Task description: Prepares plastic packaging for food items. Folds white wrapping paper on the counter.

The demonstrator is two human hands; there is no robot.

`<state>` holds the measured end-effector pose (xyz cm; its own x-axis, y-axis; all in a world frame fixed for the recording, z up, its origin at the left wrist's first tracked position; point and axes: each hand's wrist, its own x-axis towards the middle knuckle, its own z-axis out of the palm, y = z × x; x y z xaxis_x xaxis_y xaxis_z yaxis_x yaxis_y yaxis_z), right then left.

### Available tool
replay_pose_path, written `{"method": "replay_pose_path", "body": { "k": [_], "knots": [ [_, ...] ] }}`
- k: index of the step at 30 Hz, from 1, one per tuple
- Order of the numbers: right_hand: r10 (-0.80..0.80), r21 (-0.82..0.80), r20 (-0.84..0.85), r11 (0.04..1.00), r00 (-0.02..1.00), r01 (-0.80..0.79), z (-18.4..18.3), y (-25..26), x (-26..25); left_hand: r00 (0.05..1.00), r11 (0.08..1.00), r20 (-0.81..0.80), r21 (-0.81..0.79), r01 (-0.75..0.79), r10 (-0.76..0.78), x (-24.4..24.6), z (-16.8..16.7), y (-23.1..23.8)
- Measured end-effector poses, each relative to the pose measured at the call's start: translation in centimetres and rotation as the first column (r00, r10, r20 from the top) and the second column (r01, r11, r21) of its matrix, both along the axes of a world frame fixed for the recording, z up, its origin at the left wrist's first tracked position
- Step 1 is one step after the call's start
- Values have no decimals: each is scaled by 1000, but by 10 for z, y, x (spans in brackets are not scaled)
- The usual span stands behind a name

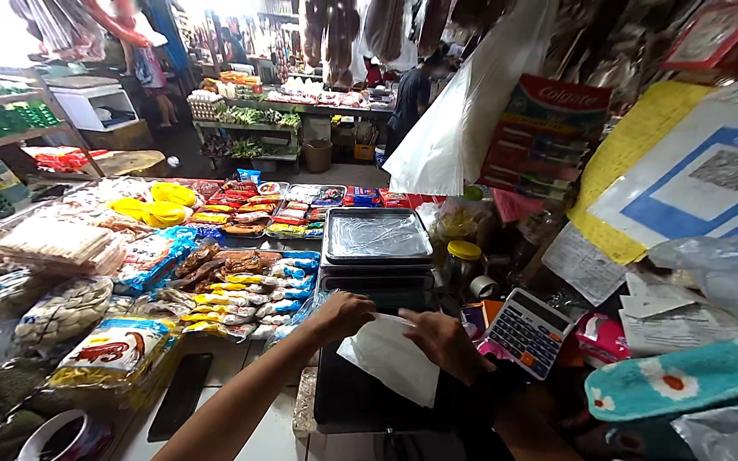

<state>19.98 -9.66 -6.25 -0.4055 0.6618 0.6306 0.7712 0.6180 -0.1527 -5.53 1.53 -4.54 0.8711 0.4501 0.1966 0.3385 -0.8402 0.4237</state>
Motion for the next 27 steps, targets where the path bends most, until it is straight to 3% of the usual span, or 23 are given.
{"method": "replay_pose_path", "body": {
  "k": [3,5,7,9,11,13,16,18,22,25,27],
  "knots": [
    [-106,-243,-231,969,967,48,16,1,13,964,999,266,-49,7,6,-6,12,4],
    [-200,-286,-484,956,852,62,24,2,18,859,960,508,-269,83,69,-8,18,15],
    [-317,-380,-763,925,563,7,37,3,11,795,866,600,-440,237,88,-2,10,29],
    [-354,-380,-891,924,284,-39,42,8,7,773,885,632,-391,251,60,9,-1,34],
    [-303,-315,-943,946,138,-71,42,12,8,737,908,671,-357,221,85,18,3,33],
    [-266,-288,-951,948,157,-136,36,15,15,751,838,643,-485,250,148,18,13,26],
    [-490,-549,-813,826,316,-131,25,16,15,864,652,456,-725,222,213,17,12,18],
    [-578,-628,-762,769,294,-117,15,20,9,860,581,432,-786,212,271,19,2,18],
    [-612,-653,-754,736,238,-178,3,17,7,864,599,389,-790,135,319,10,-30,25],
    [-596,-669,-737,709,317,-223,-18,12,12,886,586,342,-803,102,313,1,-59,20],
    [-602,-693,-716,672,353,-260,-29,8,12,880,525,339,-842,126,333,-2,-73,15]
  ]
}}
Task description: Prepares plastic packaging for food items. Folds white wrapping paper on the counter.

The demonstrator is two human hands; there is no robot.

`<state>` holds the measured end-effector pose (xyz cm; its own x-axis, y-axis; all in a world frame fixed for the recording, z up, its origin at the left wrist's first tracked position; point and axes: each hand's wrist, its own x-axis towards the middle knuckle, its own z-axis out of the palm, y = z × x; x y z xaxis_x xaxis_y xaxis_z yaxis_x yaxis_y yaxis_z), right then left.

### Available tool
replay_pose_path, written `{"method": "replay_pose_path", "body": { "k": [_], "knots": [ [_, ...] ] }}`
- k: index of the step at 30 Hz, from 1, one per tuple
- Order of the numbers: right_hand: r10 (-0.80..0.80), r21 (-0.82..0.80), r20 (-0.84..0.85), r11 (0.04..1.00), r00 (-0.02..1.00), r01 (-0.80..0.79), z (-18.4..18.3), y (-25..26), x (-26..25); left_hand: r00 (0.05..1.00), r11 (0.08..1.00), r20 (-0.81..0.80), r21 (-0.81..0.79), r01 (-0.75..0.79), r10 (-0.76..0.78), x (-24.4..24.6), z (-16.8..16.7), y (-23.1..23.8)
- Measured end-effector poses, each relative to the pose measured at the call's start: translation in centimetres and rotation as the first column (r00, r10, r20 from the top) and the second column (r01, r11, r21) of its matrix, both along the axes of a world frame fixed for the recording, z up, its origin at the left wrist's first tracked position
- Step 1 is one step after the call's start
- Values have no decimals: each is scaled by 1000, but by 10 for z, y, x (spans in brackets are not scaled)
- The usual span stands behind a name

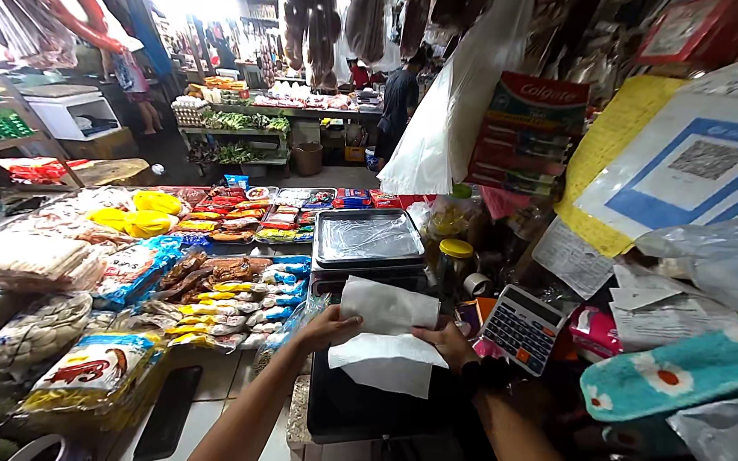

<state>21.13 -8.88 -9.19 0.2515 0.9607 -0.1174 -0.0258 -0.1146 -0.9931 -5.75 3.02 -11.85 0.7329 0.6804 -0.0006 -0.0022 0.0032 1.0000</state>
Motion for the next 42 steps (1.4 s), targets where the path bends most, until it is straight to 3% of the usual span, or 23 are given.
{"method": "replay_pose_path", "body": {
  "k": [3,6,8,10,14,18,23,26,29,31,33,34,36,40,42],
  "knots": [
    [63,6,-69,998,996,-62,-21,-1,2,996,994,88,-110,9,0,-4,-9,-8],
    [95,150,-144,986,985,-73,-23,-11,1,981,978,194,-207,21,20,-14,3,-26],
    [211,273,-53,943,976,-189,-17,-12,4,956,980,294,-183,77,-21,-23,7,-29],
    [270,291,-16,922,963,-254,-10,-12,0,932,980,351,-130,148,-95,-31,2,-25],
    [378,292,-83,894,922,-340,-8,-3,-1,944,987,326,-126,102,-56,-38,4,-22],
    [418,286,37,866,908,-410,-11,-2,0,958,976,246,-194,-103,150,-37,6,-32],
    [366,291,43,886,930,-362,-16,-1,-2,938,999,348,-37,5,8,-42,-13,-20],
    [359,292,-13,894,933,-340,-16,-2,-6,936,992,353,-111,52,-9,-45,-8,-22],
    [383,294,110,869,917,-398,-17,-1,-4,926,970,365,-179,167,-92,-52,-6,-20],
    [466,337,196,795,863,-505,-16,0,3,965,989,254,-115,90,-58,-56,1,-22],
    [604,440,22,710,797,-550,-17,2,8,991,994,133,107,-8,-7,-58,12,-24],
    [644,479,-158,713,749,-512,-17,3,7,997,967,71,254,-11,-7,-60,18,-23],
    [501,384,-407,853,764,-354,-13,1,-5,999,893,-34,450,-13,32,-61,33,-24],
    [211,42,-165,977,963,-207,-11,7,-34,985,840,-70,535,-95,156,-63,55,-27],
    [124,35,-115,992,986,-121,-9,10,-45,981,834,-56,537,-130,188,-67,61,-27]
  ]
}}
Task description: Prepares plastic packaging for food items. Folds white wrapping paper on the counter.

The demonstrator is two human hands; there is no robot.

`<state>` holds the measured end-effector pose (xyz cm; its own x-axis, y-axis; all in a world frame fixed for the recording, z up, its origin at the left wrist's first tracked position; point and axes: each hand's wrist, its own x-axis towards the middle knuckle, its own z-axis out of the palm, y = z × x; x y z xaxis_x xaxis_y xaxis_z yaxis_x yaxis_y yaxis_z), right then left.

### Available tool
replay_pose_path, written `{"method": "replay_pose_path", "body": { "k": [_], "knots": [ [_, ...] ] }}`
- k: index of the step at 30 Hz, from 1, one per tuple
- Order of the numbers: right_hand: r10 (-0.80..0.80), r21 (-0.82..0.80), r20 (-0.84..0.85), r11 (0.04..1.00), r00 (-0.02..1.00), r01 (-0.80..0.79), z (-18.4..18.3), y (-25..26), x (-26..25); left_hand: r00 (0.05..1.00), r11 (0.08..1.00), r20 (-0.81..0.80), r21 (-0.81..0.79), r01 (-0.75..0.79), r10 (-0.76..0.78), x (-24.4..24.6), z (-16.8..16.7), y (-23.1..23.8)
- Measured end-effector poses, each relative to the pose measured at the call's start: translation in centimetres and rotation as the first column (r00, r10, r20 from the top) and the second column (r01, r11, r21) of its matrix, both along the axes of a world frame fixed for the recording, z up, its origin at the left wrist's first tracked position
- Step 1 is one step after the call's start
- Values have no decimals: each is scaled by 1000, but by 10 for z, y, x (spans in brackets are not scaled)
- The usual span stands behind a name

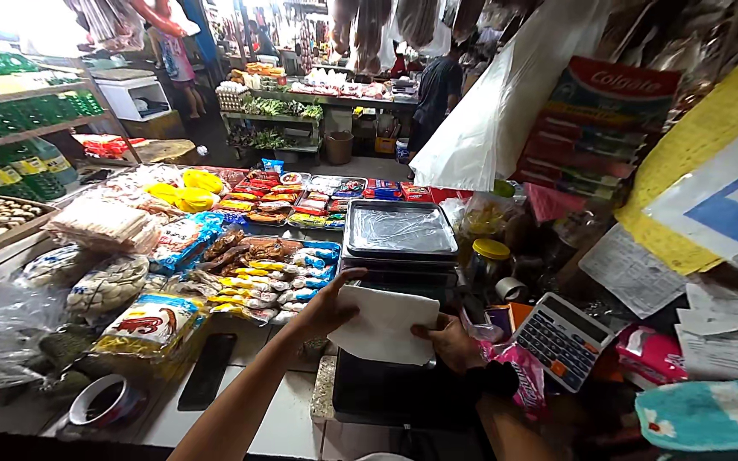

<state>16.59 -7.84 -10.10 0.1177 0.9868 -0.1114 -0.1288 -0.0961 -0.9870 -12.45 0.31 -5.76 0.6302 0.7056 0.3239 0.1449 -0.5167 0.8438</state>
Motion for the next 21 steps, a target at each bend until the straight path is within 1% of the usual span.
{"method": "replay_pose_path", "body": {
  "k": [1,3,4,5,8,10,13,15,17,18,21],
  "knots": [
    [6,37,-33,999,999,-5,3,0,-2,1000,1000,-10,0,-26,26,-2,2,-1],
    [113,103,-116,989,987,-102,10,-1,-2,998,998,-8,11,-68,68,-6,1,-2],
    [149,112,-130,985,980,-135,14,0,-3,997,997,-6,21,-78,78,-7,0,-2],
    [157,112,-126,983,980,-143,16,0,-5,996,996,-1,33,-85,85,-9,-2,-2],
    [71,110,-62,992,996,-64,20,2,-11,992,992,36,23,-124,123,-11,-5,-4],
    [55,131,-47,990,997,-48,24,1,-10,978,984,115,-63,-168,174,-11,-5,-7],
    [69,204,-41,977,997,-60,33,-3,-8,921,967,327,-209,-147,211,-9,-9,-9],
    [131,293,-44,950,990,-113,33,-4,-3,891,968,421,-241,-67,167,-7,-13,-7],
    [183,354,-40,922,982,-157,27,-3,3,895,978,441,-207,28,68,-6,-22,-3],
    [177,343,-31,926,984,-156,27,-6,4,908,981,417,-188,50,34,-5,-26,-1],
    [91,249,8,964,996,-90,28,-16,5,922,979,381,-151,138,-72,-4,-39,2]
  ]
}}
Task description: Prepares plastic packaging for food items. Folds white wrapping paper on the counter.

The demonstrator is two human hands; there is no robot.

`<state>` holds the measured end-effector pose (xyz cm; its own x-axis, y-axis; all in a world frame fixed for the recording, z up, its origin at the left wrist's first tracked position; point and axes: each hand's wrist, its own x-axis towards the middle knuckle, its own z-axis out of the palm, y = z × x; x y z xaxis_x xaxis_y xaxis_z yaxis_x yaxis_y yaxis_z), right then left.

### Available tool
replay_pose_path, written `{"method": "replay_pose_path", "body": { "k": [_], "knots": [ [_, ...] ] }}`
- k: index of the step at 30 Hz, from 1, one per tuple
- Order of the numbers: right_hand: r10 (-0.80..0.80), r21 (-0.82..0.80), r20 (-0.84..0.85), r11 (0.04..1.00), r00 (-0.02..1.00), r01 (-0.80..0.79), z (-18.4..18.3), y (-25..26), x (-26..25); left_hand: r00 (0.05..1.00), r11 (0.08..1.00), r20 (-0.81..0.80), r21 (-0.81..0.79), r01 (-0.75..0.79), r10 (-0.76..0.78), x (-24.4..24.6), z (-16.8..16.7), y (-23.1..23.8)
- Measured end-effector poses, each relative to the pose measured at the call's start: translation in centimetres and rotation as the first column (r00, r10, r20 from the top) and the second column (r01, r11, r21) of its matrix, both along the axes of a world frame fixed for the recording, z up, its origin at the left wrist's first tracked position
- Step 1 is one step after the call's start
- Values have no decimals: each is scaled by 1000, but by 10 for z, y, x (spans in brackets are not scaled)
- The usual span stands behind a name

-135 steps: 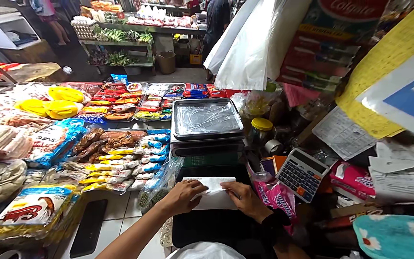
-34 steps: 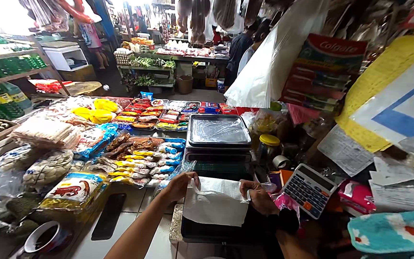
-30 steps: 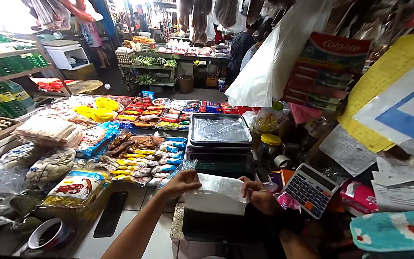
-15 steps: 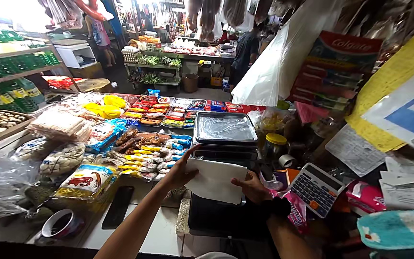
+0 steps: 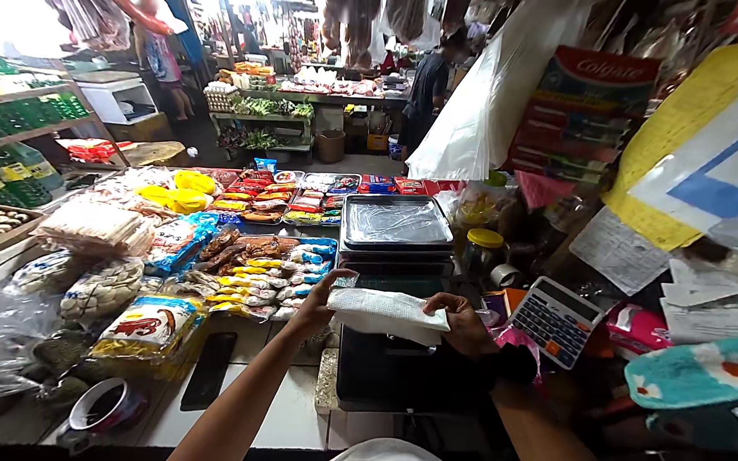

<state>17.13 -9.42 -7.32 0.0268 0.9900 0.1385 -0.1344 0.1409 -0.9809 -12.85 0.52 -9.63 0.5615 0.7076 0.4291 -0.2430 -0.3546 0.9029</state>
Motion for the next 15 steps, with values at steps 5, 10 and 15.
{"method": "replay_pose_path", "body": {
  "k": [5,10,15],
  "knots": [
    [23,-83,109,996,994,-14,-14,-17,13,962,937,66,-219,273,-265,-5,-17,-5],
    [321,-98,55,944,946,-314,-37,-25,34,915,798,93,-460,390,-393,-5,-34,-6],
    [260,-223,-123,933,958,-282,-44,-32,28,973,889,-89,-431,156,-214,12,-29,-22]
  ]
}}
